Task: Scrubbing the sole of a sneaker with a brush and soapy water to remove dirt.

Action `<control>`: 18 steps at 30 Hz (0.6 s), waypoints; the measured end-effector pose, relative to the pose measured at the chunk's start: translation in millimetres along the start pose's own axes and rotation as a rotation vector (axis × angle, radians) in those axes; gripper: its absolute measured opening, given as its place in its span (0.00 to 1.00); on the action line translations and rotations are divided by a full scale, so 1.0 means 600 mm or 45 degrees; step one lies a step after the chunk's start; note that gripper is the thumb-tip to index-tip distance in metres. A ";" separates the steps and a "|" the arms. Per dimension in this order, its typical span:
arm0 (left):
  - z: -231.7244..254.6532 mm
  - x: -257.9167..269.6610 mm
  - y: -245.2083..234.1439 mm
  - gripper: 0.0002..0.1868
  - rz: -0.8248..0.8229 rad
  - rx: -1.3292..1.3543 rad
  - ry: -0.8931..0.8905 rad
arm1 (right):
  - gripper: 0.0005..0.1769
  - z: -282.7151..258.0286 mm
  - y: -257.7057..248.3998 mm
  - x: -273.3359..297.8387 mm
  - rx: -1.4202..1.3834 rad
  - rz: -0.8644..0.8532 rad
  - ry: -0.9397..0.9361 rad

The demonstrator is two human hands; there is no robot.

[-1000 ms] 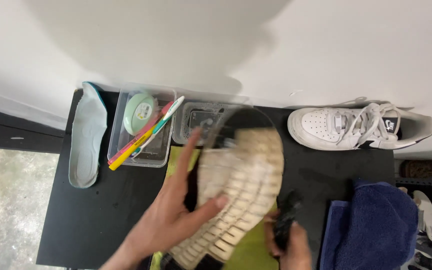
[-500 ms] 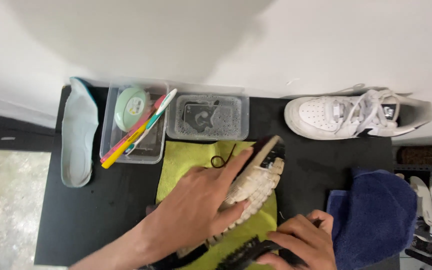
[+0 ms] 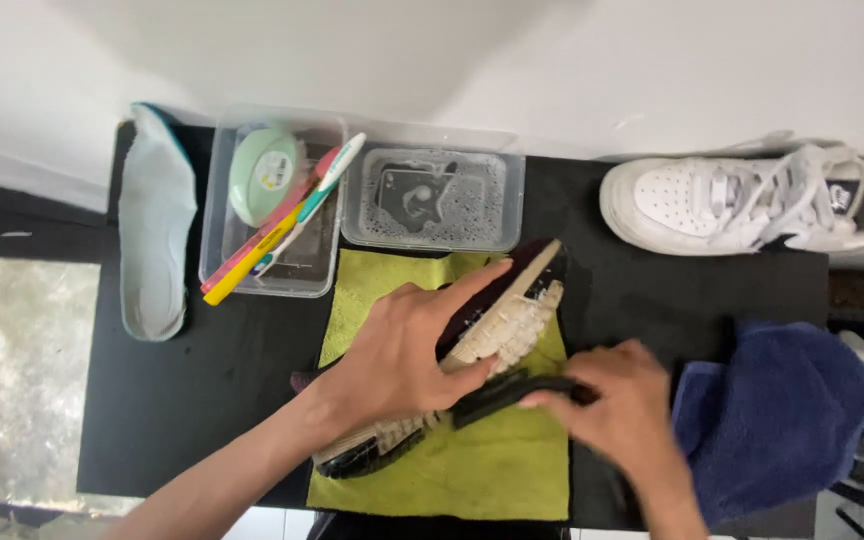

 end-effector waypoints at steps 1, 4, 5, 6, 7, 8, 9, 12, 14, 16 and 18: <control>0.003 0.000 0.003 0.42 -0.016 0.039 0.015 | 0.33 0.010 -0.004 0.005 0.073 0.006 -0.021; 0.000 0.004 0.004 0.44 0.024 -0.008 0.068 | 0.33 -0.054 0.019 -0.003 0.098 0.003 -0.256; 0.004 0.007 0.008 0.46 0.037 -0.076 0.128 | 0.32 -0.101 0.028 0.002 0.068 0.001 -0.425; 0.003 0.008 0.009 0.46 0.029 -0.072 0.138 | 0.32 -0.094 0.028 0.004 0.075 0.006 -0.414; 0.000 0.009 0.013 0.45 -0.008 -0.057 0.132 | 0.29 -0.087 0.024 0.005 0.066 0.040 -0.404; -0.004 0.009 0.013 0.45 -0.030 -0.043 0.118 | 0.26 -0.080 0.020 0.001 0.053 0.067 -0.409; -0.003 0.004 0.008 0.45 -0.025 -0.041 0.119 | 0.26 -0.059 0.007 -0.004 0.056 0.065 -0.413; 0.008 0.005 0.015 0.43 -0.065 -0.023 0.167 | 0.35 0.019 -0.004 -0.008 0.230 -0.026 -0.061; -0.006 0.000 0.021 0.45 -0.084 -0.048 0.065 | 0.23 -0.038 0.005 0.011 0.218 0.071 -0.269; 0.006 -0.001 0.016 0.44 -0.059 -0.039 0.129 | 0.29 -0.092 0.035 0.018 0.176 0.030 -0.329; 0.013 0.001 0.011 0.42 -0.029 -0.036 0.188 | 0.36 -0.098 0.039 0.018 0.128 -0.011 -0.396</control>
Point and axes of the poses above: each hand's wrist, its own x-axis away from the middle knuckle, its own y-axis out of the palm, z = x × y, the point moved 10 cm from there along -x, towards the middle knuckle, and after that the axes turned 8 degrees about z, right-handed, at the moved point
